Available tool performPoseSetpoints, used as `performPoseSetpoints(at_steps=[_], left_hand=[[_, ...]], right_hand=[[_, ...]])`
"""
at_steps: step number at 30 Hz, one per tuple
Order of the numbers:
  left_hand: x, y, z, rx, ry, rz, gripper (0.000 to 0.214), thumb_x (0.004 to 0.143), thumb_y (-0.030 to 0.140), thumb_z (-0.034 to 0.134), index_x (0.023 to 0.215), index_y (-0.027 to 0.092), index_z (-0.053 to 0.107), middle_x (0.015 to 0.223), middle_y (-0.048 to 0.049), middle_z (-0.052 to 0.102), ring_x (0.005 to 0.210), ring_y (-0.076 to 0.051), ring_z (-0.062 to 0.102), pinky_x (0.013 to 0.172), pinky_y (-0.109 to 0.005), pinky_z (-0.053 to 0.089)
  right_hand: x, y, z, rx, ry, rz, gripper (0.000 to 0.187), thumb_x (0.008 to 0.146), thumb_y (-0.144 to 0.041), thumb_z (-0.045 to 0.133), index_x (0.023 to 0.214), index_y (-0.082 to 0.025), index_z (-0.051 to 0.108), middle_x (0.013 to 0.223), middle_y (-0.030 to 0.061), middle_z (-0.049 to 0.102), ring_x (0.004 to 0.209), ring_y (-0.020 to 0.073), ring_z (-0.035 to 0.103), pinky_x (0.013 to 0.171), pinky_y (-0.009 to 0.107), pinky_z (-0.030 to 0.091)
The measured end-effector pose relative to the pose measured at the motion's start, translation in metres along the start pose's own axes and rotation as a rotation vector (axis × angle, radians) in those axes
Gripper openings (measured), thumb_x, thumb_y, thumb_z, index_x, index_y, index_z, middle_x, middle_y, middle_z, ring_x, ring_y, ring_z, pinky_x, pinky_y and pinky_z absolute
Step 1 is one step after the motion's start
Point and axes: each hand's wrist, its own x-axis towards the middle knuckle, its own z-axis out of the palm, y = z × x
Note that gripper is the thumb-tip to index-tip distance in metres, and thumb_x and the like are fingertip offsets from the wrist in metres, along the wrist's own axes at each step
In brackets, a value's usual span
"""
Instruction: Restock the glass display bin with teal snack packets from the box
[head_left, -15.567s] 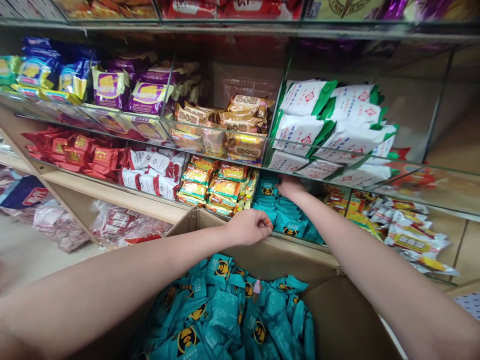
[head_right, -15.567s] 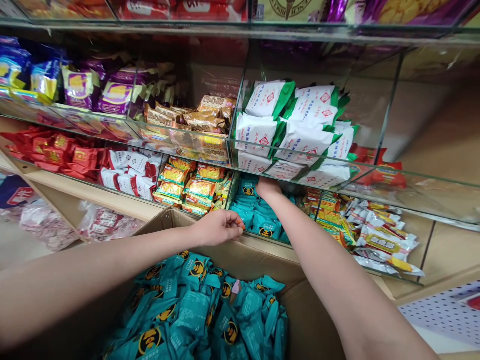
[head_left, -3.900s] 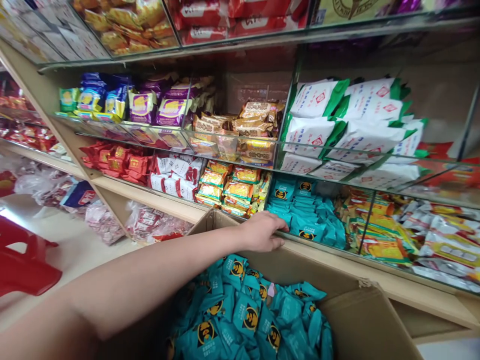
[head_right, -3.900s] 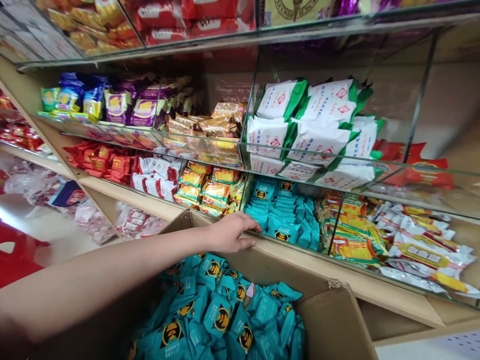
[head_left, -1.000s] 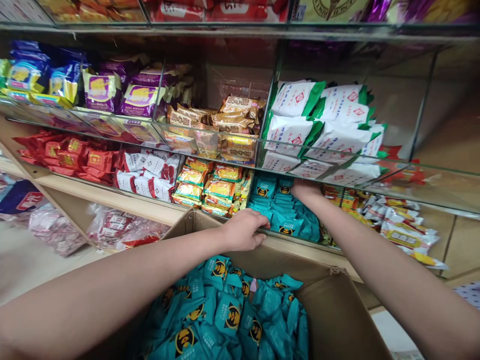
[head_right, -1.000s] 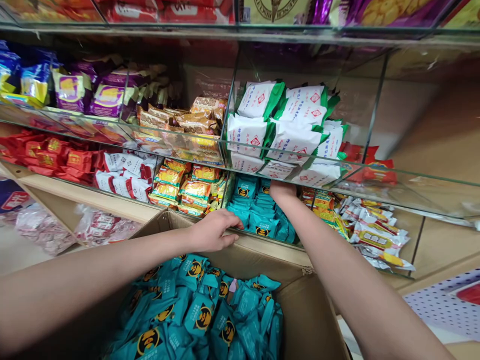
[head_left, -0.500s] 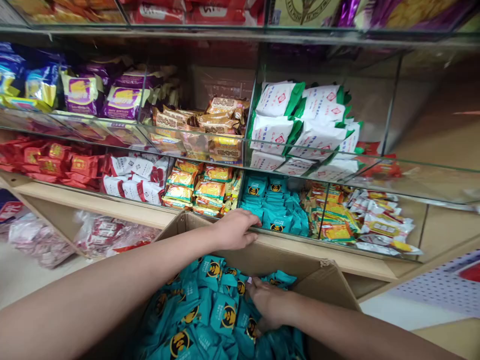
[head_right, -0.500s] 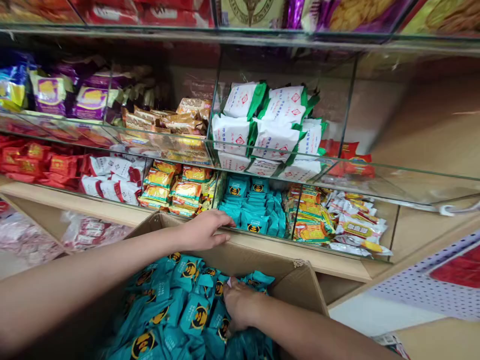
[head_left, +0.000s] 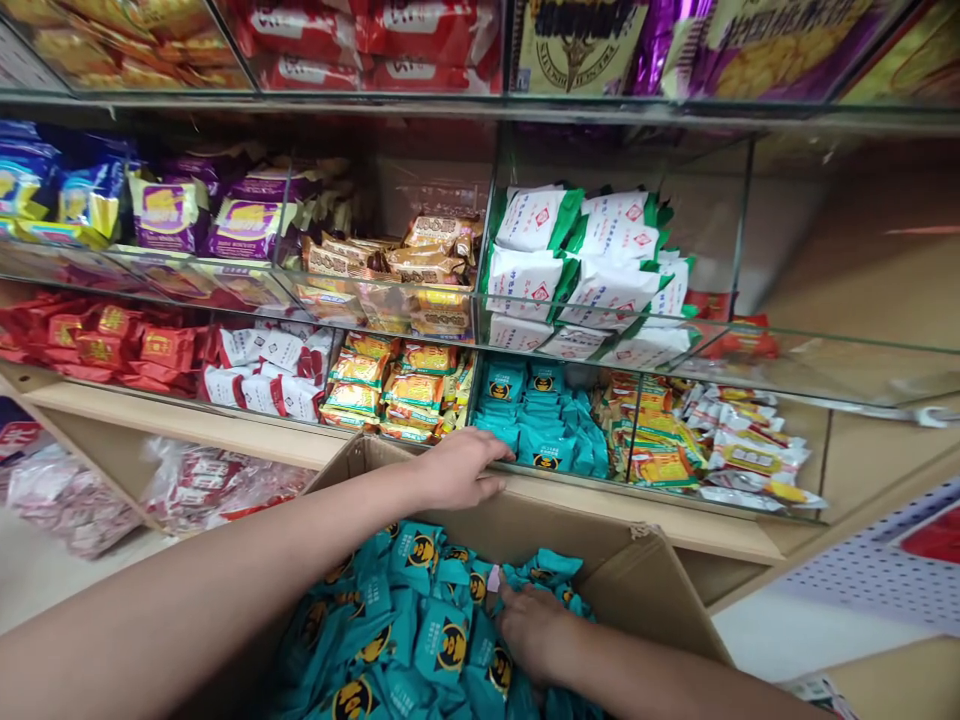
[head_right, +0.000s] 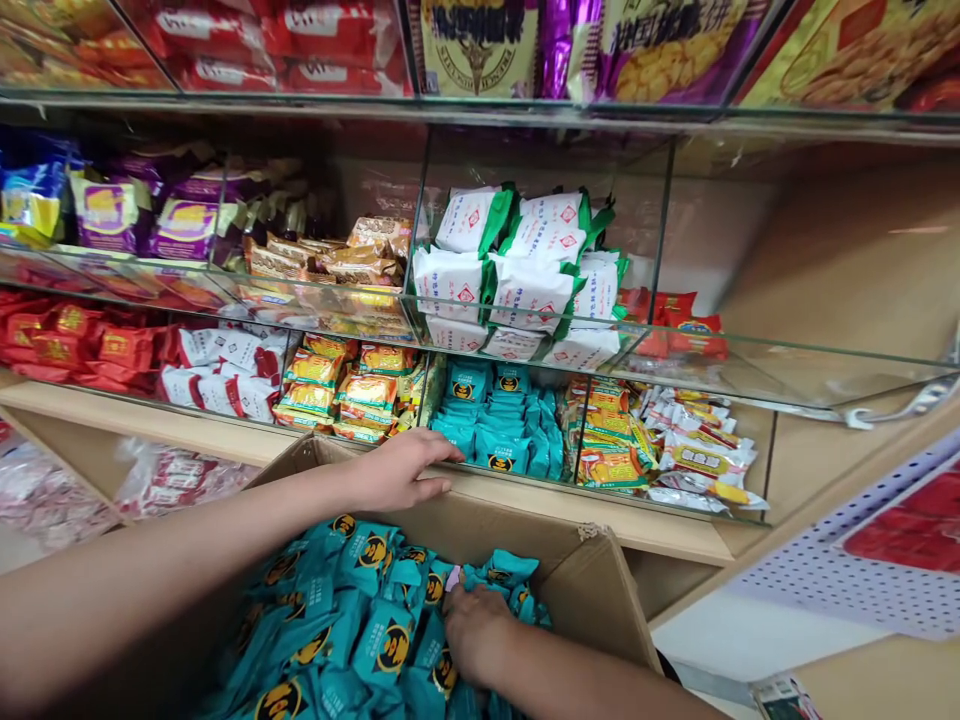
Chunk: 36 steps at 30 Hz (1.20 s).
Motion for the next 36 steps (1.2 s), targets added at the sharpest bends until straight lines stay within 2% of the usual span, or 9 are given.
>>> performPoseSetpoints(at_steps=[4,10,14,18,22,26,30,33,36], left_hand=[[-0.001,0.000,-0.001,-0.018,0.000,0.002,0.038,0.073,0.030,0.051,0.108,0.014,0.055,0.104,-0.0108,0.057,0.099,-0.023,0.050,0.087,-0.035,0.038],[0.000,-0.001,-0.005,-0.214,0.033,-0.065,0.030,0.073,0.025,0.050,0.102,0.018,0.058,0.104,-0.0081,0.059,0.099,-0.022,0.052,0.086,-0.034,0.039],[0.002,0.001,-0.009,-0.702,0.103,-0.106,0.031,0.080,0.034,0.042,0.104,0.016,0.053,0.101,-0.0070,0.060,0.094,-0.016,0.055,0.082,-0.030,0.041],[0.001,0.009,-0.015,-1.013,-0.114,-0.157,0.040,0.076,0.047,0.046,0.099,0.015,0.053,0.088,-0.0040,0.060,0.078,-0.013,0.056,0.068,-0.027,0.045],[-0.001,0.014,-0.014,-1.068,-0.264,-0.183,0.037,0.069,0.043,0.058,0.092,0.015,0.055,0.070,0.0022,0.053,0.064,-0.009,0.051,0.058,-0.022,0.045],[0.000,0.014,-0.008,-1.211,-0.181,-0.234,0.036,0.068,0.041,0.060,0.094,0.016,0.056,0.072,0.0014,0.056,0.065,-0.009,0.053,0.061,-0.023,0.047],[0.000,0.015,-0.014,-1.385,-0.084,-0.276,0.041,0.068,0.041,0.061,0.103,0.020,0.056,0.093,-0.0042,0.060,0.079,-0.014,0.057,0.069,-0.030,0.047],[-0.001,0.018,-0.022,-1.586,-0.150,-0.320,0.042,0.073,0.050,0.050,0.101,0.020,0.057,0.109,-0.0076,0.056,0.094,-0.018,0.055,0.075,-0.032,0.046],[-0.003,0.020,-0.023,-1.663,-0.264,-0.387,0.038,0.070,0.038,0.060,0.104,0.021,0.055,0.103,-0.0076,0.059,0.087,-0.016,0.058,0.074,-0.031,0.046]], right_hand=[[-0.016,-0.002,-0.024,-0.113,-0.115,0.034,0.045,0.053,-0.017,0.069,0.097,-0.009,0.063,0.112,0.0190,0.055,0.097,0.0289,0.056,0.080,0.033,0.045],[-0.050,0.012,-0.054,0.018,0.164,-0.008,0.029,0.064,-0.007,0.057,0.091,-0.012,0.063,0.094,0.0129,0.063,0.084,0.0220,0.059,0.069,0.026,0.044],[-0.079,0.028,-0.086,0.518,0.519,-0.174,0.016,0.070,-0.030,0.058,0.081,-0.018,0.058,0.075,0.0006,0.060,0.068,0.0132,0.054,0.058,0.022,0.039],[-0.090,0.038,-0.109,1.019,0.753,-0.212,0.021,0.071,-0.037,0.056,0.072,-0.017,0.050,0.065,-0.0035,0.050,0.055,0.0079,0.045,0.050,0.020,0.035],[-0.083,0.043,-0.110,1.162,0.887,-0.191,0.024,0.067,-0.037,0.060,0.076,-0.016,0.052,0.068,-0.0015,0.053,0.063,0.0108,0.049,0.057,0.023,0.040],[-0.076,0.048,-0.100,1.282,0.926,-0.200,0.033,0.065,-0.037,0.063,0.090,-0.018,0.053,0.083,0.0021,0.060,0.077,0.0140,0.055,0.067,0.027,0.044],[-0.077,0.055,-0.094,1.256,0.983,-0.185,0.034,0.063,-0.036,0.066,0.089,-0.019,0.053,0.085,0.0025,0.060,0.074,0.0145,0.056,0.066,0.028,0.046],[-0.081,0.055,-0.095,1.086,1.146,-0.212,0.024,0.066,-0.032,0.063,0.086,-0.020,0.056,0.085,0.0031,0.059,0.072,0.0149,0.055,0.063,0.028,0.046],[-0.085,0.049,-0.097,0.881,1.268,-0.319,0.014,0.070,-0.022,0.058,0.085,-0.023,0.059,0.091,0.0050,0.057,0.089,0.0190,0.053,0.069,0.031,0.046]])
